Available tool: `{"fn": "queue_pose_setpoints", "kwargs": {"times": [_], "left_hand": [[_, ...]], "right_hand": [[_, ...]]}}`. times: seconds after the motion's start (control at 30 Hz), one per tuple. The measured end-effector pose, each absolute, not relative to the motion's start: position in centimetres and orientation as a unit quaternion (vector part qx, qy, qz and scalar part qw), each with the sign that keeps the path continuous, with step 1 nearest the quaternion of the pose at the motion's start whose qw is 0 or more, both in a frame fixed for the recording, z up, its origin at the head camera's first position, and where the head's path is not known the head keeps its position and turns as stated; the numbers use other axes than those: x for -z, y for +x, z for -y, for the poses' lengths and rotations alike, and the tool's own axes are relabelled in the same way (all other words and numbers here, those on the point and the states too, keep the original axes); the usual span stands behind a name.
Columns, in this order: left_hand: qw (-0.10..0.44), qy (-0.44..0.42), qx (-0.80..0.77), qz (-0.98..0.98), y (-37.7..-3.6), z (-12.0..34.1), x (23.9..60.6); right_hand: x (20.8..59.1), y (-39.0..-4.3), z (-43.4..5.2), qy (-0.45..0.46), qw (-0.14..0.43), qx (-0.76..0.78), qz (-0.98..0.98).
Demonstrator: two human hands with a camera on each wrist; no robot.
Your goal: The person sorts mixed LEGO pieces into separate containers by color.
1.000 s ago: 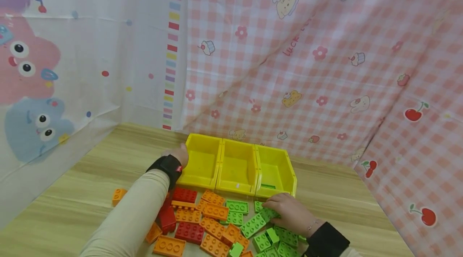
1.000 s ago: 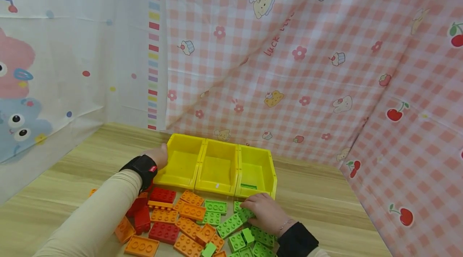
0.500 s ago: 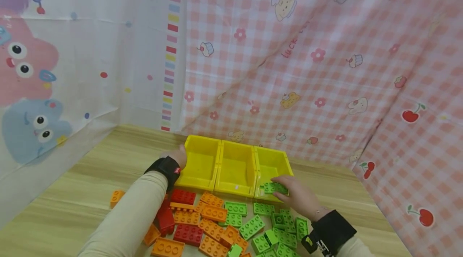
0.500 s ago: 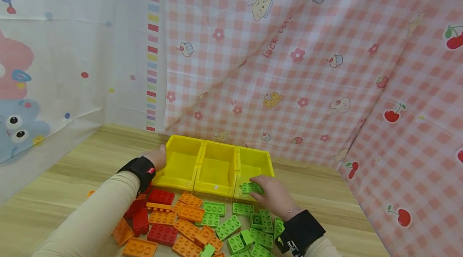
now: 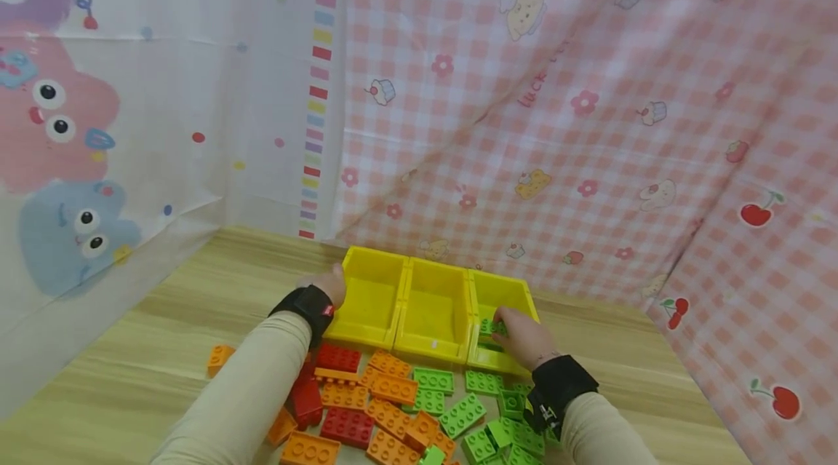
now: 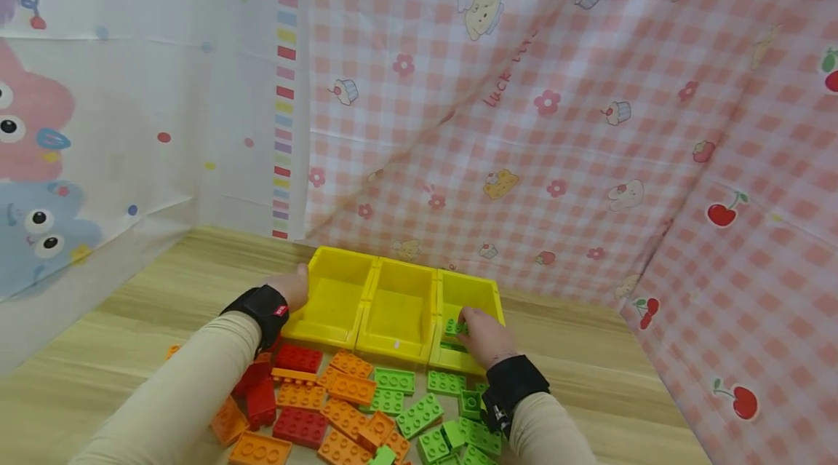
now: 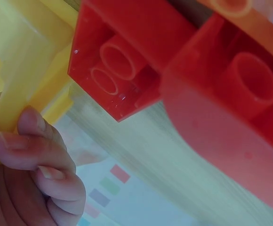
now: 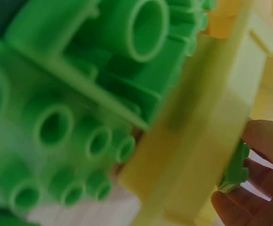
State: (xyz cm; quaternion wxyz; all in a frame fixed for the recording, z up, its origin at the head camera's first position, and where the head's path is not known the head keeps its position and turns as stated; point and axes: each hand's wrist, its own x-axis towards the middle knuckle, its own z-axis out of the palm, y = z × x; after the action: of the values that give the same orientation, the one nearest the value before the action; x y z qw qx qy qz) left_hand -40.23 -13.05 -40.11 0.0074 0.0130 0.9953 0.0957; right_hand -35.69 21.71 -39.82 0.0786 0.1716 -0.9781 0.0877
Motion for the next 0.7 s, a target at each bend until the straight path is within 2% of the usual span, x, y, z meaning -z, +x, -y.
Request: {"fn": "queue_pose_setpoints", "kwargs": {"times": [0.7], "left_hand": [[0.029, 0.018, -0.086, -0.996, -38.0, 12.5, 38.0]], "right_hand": [[41.8, -37.7, -21.4, 0.177, -0.012, -0.189, 0.966]]}}
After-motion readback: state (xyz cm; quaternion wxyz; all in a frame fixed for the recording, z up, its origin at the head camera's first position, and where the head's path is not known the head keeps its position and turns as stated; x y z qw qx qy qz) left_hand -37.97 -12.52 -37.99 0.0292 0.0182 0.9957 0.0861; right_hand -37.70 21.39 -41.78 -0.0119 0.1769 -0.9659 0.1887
